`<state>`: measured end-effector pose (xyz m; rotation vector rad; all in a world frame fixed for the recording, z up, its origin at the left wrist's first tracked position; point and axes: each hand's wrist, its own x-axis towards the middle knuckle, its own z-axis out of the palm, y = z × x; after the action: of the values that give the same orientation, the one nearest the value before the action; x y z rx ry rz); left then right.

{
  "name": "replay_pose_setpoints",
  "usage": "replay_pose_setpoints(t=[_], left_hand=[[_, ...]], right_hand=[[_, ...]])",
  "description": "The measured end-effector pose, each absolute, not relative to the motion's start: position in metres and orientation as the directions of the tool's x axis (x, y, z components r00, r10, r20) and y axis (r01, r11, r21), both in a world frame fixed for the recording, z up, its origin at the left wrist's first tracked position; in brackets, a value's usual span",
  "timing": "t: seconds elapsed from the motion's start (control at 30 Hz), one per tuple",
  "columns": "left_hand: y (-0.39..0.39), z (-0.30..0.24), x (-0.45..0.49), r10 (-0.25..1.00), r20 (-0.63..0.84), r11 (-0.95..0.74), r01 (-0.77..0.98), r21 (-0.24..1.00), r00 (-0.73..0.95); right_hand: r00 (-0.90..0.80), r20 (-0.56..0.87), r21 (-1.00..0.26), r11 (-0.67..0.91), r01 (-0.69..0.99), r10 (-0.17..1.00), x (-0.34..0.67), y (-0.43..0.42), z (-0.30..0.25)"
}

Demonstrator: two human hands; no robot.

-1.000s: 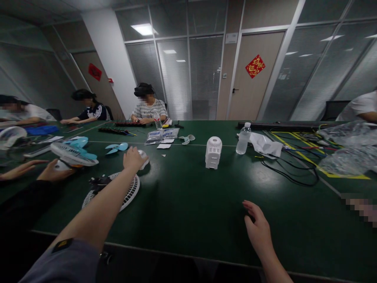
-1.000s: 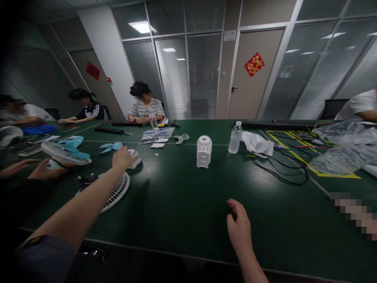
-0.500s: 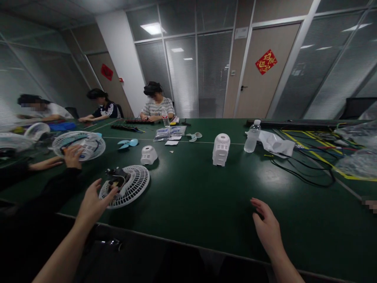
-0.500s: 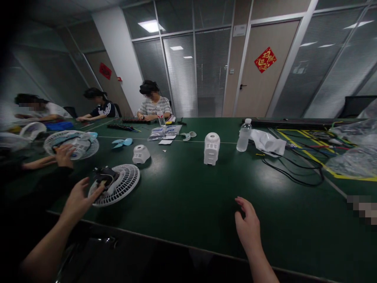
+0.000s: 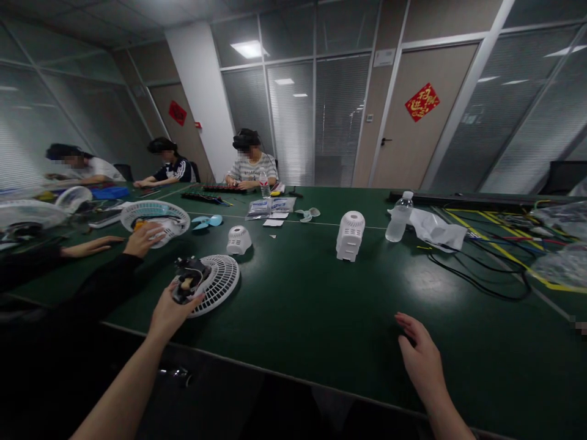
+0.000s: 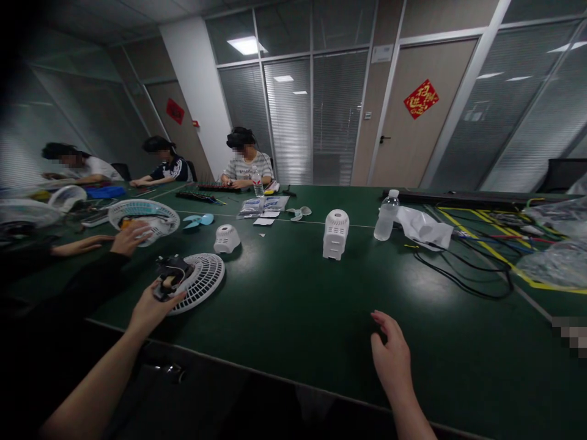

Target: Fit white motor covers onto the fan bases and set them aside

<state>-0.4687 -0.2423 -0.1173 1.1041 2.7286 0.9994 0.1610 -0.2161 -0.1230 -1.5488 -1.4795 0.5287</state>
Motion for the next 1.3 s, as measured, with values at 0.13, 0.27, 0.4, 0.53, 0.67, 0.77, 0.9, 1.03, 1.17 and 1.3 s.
replay_pose_setpoints(t=[0.13,0.27,0.4,0.53,0.67,0.77,0.9,1.03,1.17,1.3], left_hand=[[-0.246,-0.115,-0.463,0.616,0.13,0.57,0.554,0.607,-0.777],[-0.249,-0.112,-0.452,0.607,0.201,0.557,0.592,0.583,-0.769],[-0.251,-0.108,-0.439,0.588,0.201,0.562,0.574,0.595,-0.784],[-0.257,-0.104,-0.416,0.57,0.175,0.579,0.544,0.607,-0.803],[-0.266,-0.1,-0.372,0.57,0.222,0.532,0.562,0.634,-0.791],[-0.269,-0.096,-0.321,0.608,0.299,0.423,0.618,0.662,-0.736],[-0.263,-0.093,-0.237,0.683,0.424,0.161,0.688,0.708,-0.596],[-0.257,-0.096,-0.158,0.774,0.445,-0.035,0.672,0.74,-0.45],[-0.255,-0.103,-0.102,0.841,0.393,-0.088,0.622,0.778,-0.372],[-0.255,-0.11,-0.072,0.861,0.347,-0.065,0.596,0.801,-0.373]], right_hand=[[0.201,0.273,-0.834,0.128,0.536,0.941,0.16,-0.217,-0.121],[0.208,0.278,-0.837,0.13,0.531,0.938,0.159,-0.218,-0.12],[0.208,0.292,-0.832,0.141,0.536,0.933,0.159,-0.216,-0.122],[0.198,0.285,-0.821,0.133,0.555,0.938,0.16,-0.216,-0.126],[0.171,0.29,-0.798,0.139,0.586,0.942,0.159,-0.217,-0.125],[0.145,0.316,-0.771,0.164,0.615,0.938,0.155,-0.22,-0.12],[0.084,0.319,-0.782,0.212,0.586,0.944,0.148,-0.225,-0.111],[-0.039,0.276,-0.829,0.259,0.495,0.96,0.144,-0.229,-0.107],[-0.137,0.228,-0.79,0.265,0.553,0.964,0.144,-0.228,-0.111],[-0.134,0.223,-0.725,0.256,0.639,0.966,0.146,-0.223,-0.116]])
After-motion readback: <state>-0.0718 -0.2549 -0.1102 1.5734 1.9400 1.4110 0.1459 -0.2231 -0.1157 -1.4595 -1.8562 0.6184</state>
